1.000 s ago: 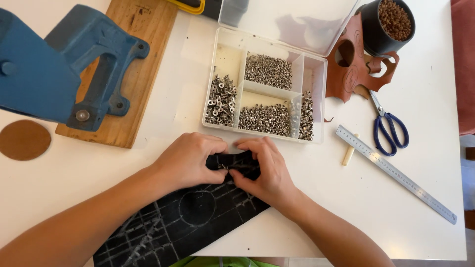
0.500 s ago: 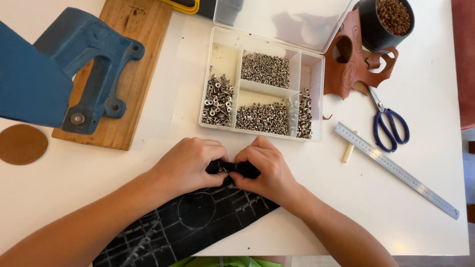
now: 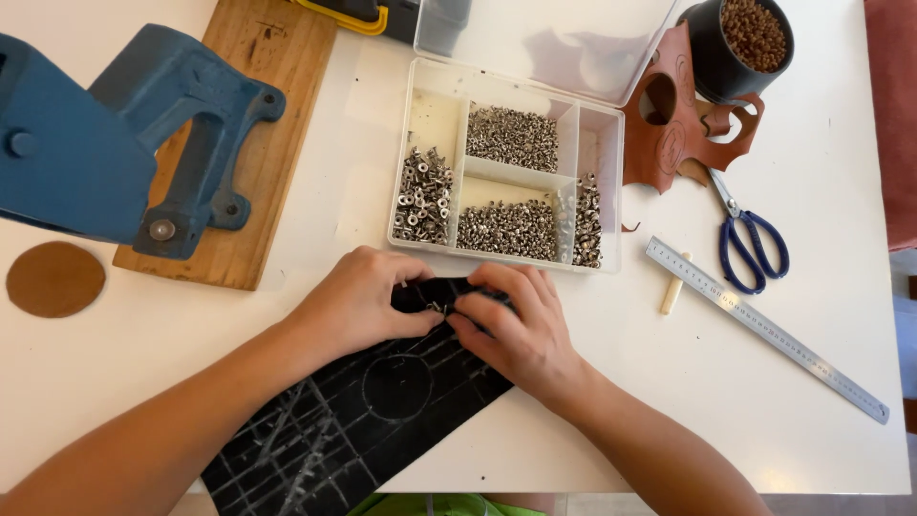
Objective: Inserting metal eyelets into pre-punched holes in a black leather component
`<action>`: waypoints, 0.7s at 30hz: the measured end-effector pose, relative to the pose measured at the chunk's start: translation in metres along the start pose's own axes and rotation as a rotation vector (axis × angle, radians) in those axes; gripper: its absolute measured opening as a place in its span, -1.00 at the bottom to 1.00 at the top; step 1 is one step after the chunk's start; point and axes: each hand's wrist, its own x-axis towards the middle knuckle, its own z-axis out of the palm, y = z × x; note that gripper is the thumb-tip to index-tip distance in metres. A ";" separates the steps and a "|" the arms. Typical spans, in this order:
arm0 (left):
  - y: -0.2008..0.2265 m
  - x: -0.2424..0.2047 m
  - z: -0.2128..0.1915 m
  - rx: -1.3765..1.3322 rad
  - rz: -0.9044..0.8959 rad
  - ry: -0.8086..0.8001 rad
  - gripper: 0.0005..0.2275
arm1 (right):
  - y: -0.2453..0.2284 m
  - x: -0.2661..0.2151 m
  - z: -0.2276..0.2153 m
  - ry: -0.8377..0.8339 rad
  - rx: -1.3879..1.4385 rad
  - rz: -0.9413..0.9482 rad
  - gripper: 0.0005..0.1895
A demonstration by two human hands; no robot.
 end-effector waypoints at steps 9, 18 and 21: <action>0.012 -0.002 -0.004 -0.070 0.038 0.020 -0.80 | -0.009 0.002 0.002 0.088 -0.094 -0.021 -0.89; 0.016 -0.004 -0.005 -0.142 0.091 0.048 -0.84 | -0.017 0.008 -0.004 0.091 0.079 0.212 -0.93; 0.016 -0.004 -0.003 -0.102 0.133 0.073 -0.85 | -0.018 0.010 -0.008 0.083 0.113 0.252 -0.94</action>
